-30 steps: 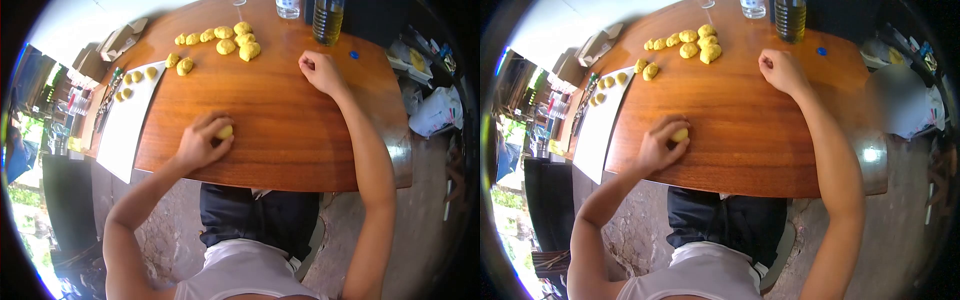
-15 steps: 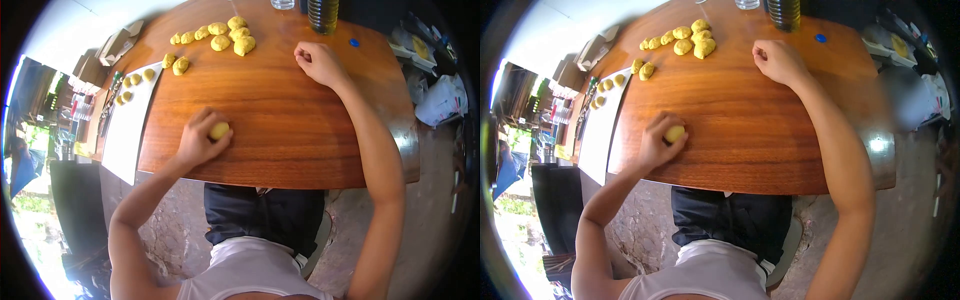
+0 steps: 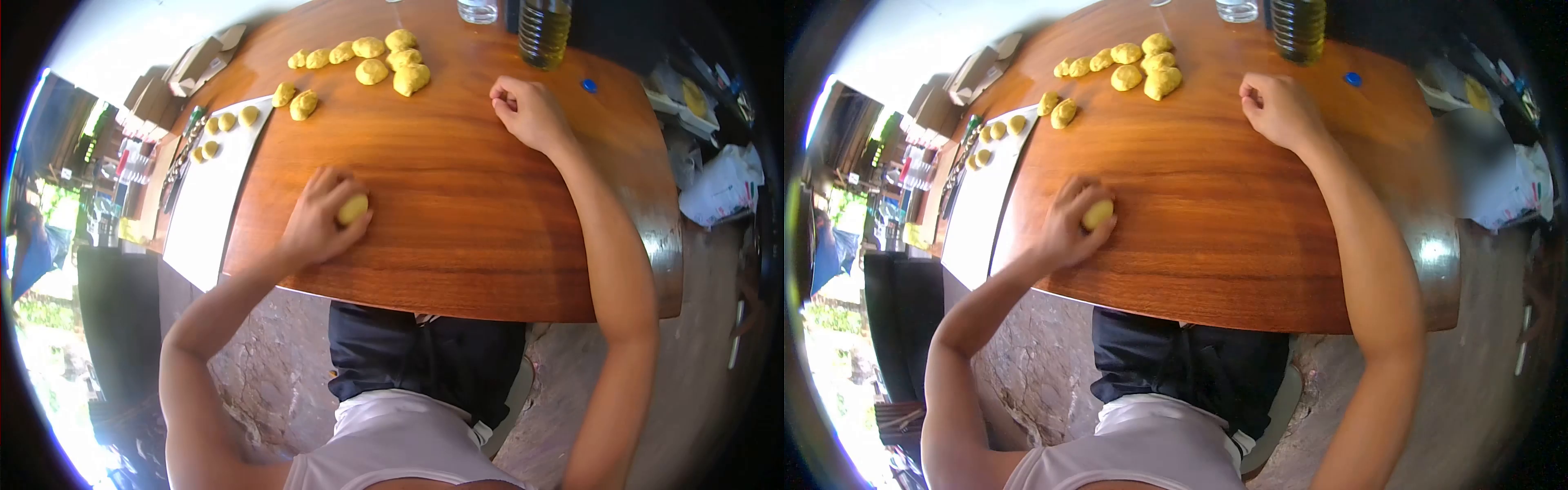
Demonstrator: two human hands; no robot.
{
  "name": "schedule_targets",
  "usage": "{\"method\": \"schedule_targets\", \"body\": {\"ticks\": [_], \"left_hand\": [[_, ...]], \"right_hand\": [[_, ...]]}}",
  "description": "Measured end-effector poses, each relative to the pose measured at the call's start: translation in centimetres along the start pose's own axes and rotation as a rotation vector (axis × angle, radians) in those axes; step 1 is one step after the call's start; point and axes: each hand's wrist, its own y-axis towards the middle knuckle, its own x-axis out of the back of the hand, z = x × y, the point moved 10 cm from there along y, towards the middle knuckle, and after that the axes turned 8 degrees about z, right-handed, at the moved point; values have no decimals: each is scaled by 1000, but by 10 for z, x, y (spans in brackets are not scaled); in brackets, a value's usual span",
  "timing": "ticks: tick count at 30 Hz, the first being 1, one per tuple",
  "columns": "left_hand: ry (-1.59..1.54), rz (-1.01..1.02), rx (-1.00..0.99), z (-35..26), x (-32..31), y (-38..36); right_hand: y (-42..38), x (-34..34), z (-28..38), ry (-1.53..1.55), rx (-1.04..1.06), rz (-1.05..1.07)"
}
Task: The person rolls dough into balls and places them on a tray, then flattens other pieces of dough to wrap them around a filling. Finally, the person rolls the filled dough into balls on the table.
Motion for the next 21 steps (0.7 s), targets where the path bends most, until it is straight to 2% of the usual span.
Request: {"method": "schedule_targets", "body": {"ticks": [1,3,5,7,10,12,15,17,19,21], "left_hand": [[25,-14,89,23,4,7],[-78,-41,22,20,-6,48],[-211,-28,-100,-4,-26,86],[-228,-14,-133,-27,-37,102],[-235,-59,-161,-42,-29,74],[-224,-114,-170,-49,-19,42],[-55,-162,-90,-40,-2,-1],[-89,-87,208,-3,-2,-2],[29,-86,193,13,-6,31],[-12,-196,14,5,-12,70]], "right_hand": [[2,-1,4,-1,21,5],[0,1,1,-19,-53,20],[-2,3,3,-3,-48,32],[-6,2,-1,23,-57,46],[-4,4,6,59,37,23],[-4,2,-2,47,-49,69],[-2,1,-1,81,3,37],[-1,1,-2,47,-18,31],[-1,2,1,1,-27,27],[-3,5,1,-21,-26,-16]]}}
